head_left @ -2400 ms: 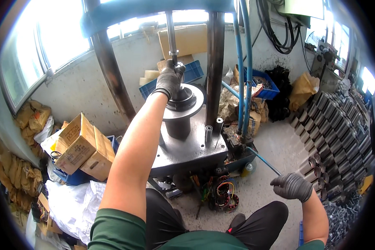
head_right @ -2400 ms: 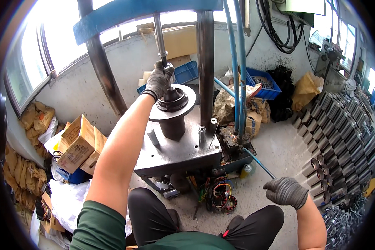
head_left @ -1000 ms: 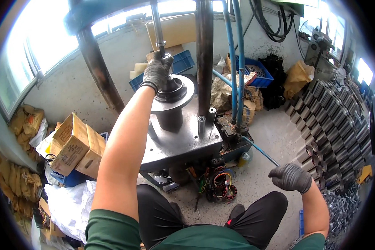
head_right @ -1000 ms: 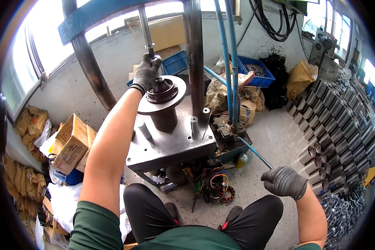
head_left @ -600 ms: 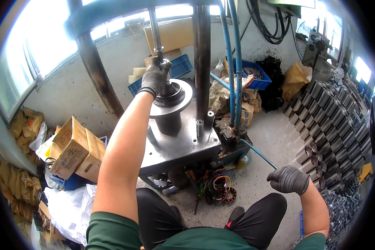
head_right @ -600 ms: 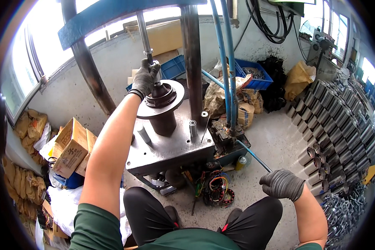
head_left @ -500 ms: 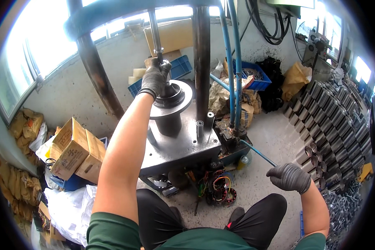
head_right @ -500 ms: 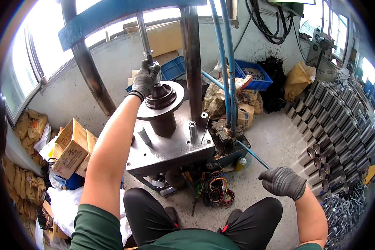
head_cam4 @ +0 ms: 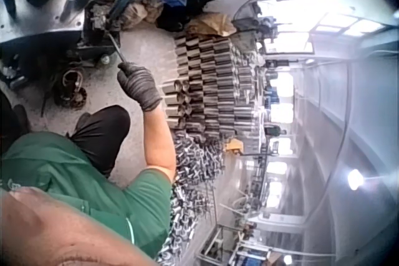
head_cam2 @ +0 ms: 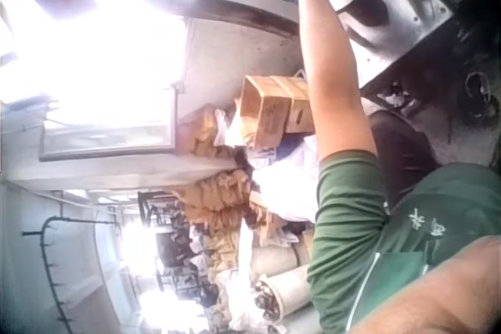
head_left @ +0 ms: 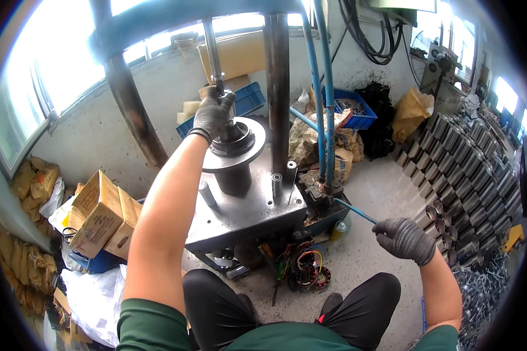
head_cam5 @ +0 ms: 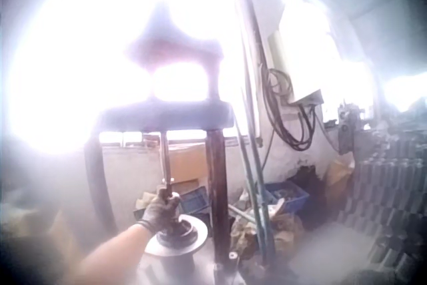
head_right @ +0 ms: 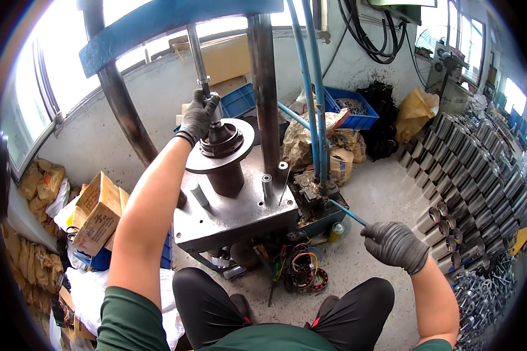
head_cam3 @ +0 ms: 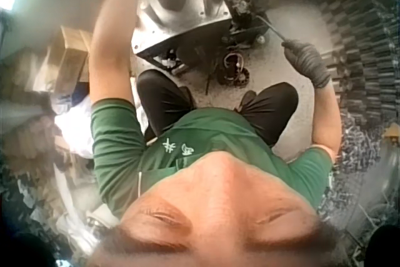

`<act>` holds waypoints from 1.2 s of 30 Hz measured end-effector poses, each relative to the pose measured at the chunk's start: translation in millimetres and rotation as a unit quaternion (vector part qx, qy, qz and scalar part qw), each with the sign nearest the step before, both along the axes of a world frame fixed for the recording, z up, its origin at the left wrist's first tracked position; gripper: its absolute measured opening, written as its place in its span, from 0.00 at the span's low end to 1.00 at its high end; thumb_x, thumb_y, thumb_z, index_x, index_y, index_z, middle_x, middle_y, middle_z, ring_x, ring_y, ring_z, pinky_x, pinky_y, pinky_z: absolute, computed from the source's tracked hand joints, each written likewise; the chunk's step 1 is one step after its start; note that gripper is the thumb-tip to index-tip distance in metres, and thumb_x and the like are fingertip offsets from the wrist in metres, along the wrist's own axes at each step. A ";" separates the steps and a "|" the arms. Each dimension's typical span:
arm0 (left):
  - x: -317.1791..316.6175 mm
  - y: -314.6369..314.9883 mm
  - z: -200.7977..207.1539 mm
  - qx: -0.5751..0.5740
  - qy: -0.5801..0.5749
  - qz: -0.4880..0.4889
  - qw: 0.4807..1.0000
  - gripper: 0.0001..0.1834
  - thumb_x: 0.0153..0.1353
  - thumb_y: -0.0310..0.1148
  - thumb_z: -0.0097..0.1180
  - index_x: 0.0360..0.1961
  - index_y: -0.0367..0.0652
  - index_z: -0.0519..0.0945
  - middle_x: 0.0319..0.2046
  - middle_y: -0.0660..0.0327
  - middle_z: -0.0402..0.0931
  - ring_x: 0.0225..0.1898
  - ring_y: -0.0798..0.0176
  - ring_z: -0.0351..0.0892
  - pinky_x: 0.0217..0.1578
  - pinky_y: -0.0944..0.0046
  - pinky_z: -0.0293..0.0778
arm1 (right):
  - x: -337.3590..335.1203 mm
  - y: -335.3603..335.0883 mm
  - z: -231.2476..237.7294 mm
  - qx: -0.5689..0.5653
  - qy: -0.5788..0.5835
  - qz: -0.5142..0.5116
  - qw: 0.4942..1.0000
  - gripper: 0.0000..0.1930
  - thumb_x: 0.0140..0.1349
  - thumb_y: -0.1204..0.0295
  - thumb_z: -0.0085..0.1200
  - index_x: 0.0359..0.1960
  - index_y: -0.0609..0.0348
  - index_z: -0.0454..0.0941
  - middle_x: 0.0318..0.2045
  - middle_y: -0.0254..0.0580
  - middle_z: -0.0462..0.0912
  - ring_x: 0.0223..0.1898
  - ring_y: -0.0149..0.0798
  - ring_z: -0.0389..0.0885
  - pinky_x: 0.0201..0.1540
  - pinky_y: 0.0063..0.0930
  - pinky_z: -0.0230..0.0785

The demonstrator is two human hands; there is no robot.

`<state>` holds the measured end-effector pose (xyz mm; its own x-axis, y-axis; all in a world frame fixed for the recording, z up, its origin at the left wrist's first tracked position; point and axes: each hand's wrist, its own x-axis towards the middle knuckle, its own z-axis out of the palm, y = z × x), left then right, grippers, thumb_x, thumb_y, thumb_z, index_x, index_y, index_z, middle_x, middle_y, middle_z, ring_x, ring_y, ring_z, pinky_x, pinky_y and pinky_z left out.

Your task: The person places a metal component onto a vertical press machine, secures a top piece, and pulls a lever to engage the press before removing the assembled part.

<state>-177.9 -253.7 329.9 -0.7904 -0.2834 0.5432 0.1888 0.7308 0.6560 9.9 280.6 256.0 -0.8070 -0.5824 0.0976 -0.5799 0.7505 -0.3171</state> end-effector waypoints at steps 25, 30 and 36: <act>-93.2 -63.1 -0.7 0.220 0.237 -0.165 0.932 0.09 0.77 0.38 0.52 0.49 0.44 0.77 0.39 0.57 0.80 0.36 0.64 0.80 0.38 0.62 0.75 | -174.5 -96.5 88.5 -0.203 0.374 -0.035 0.904 0.07 0.58 0.67 0.56 0.30 0.57 0.79 0.29 0.55 0.83 0.32 0.56 0.85 0.37 0.49 0.79; -133.5 -104.0 -25.8 0.275 0.219 -0.235 0.906 0.18 0.77 0.34 0.53 0.65 0.45 0.71 0.50 0.60 0.80 0.43 0.64 0.81 0.46 0.63 0.77 | -178.0 -94.5 93.1 -0.052 0.386 -0.070 0.918 0.14 0.66 0.64 0.48 0.36 0.62 0.81 0.31 0.57 0.85 0.36 0.56 0.86 0.44 0.49 0.80; -132.0 -79.2 -25.9 0.227 0.242 -0.156 0.931 0.16 0.75 0.47 0.58 0.52 0.48 0.77 0.32 0.65 0.81 0.34 0.69 0.79 0.37 0.66 0.73 | -142.1 -90.8 119.2 -0.068 0.209 -0.181 0.959 0.19 0.70 0.67 0.40 0.47 0.62 0.85 0.40 0.59 0.88 0.44 0.51 0.89 0.50 0.47 0.80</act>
<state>-309.9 -332.9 304.0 -0.5669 -0.3680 0.7370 0.6981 0.2602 0.6670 -132.2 189.8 375.2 -0.8275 -0.2307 0.5118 -0.3876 0.8944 -0.2234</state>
